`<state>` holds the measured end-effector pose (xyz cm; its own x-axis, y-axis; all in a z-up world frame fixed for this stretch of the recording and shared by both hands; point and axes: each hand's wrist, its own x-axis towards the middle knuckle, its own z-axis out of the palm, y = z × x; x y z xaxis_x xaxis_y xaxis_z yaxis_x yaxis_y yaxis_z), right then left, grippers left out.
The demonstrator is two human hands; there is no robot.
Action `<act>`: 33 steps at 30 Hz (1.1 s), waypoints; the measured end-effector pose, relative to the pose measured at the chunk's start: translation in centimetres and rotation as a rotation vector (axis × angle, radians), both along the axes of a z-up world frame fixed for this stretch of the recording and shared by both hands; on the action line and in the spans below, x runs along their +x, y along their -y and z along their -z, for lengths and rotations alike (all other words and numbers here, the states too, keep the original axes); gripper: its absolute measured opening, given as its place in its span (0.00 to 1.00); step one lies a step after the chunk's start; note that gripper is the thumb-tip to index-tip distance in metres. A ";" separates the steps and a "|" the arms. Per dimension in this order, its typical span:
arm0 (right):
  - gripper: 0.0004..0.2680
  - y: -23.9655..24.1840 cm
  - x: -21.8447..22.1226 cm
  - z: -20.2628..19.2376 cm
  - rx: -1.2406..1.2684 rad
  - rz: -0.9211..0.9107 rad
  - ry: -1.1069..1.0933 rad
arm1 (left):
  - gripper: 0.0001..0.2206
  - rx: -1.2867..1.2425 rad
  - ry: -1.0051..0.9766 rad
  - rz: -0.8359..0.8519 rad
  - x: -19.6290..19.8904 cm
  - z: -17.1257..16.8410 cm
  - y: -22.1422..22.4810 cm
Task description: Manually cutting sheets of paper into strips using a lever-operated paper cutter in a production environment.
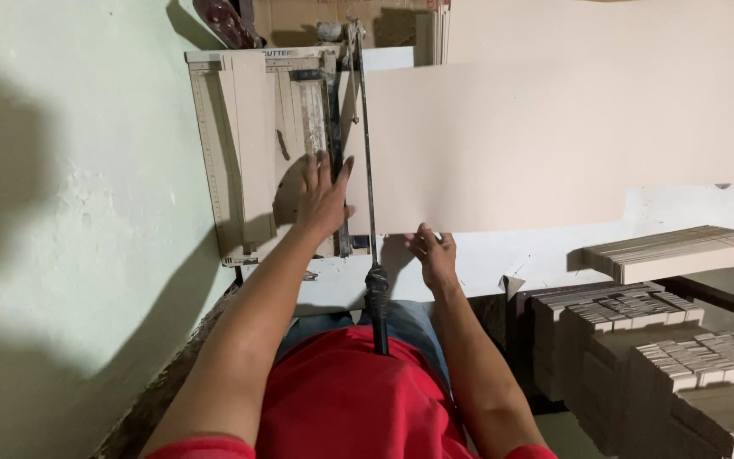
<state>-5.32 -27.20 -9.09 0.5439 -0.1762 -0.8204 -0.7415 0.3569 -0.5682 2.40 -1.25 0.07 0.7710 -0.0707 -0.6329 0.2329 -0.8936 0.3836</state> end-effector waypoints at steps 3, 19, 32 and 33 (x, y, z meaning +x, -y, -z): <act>0.07 0.0 0.4 0.4 -0.038 -0.041 0.008 | 0.45 0.040 -0.033 0.047 1.2 2.1 0.5; 0.33 -10.2 -1.8 -25.3 -0.599 -1.459 -0.079 | 0.49 0.421 -0.093 0.218 1.8 6.7 2.5; 0.39 -8.6 -7.0 -17.5 -0.569 -1.190 -0.070 | 0.50 0.237 0.044 0.110 0.8 8.0 1.7; 0.39 -8.7 -6.0 -20.5 -0.573 -1.186 -0.069 | 0.50 0.235 0.048 0.112 0.9 7.2 1.7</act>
<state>-11.35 -18.49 11.42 0.5680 0.0464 -0.8217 -0.4687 -0.8025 -0.3693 3.27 -2.93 -7.09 0.7960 -0.0125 -0.6052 0.1143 -0.9787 0.1706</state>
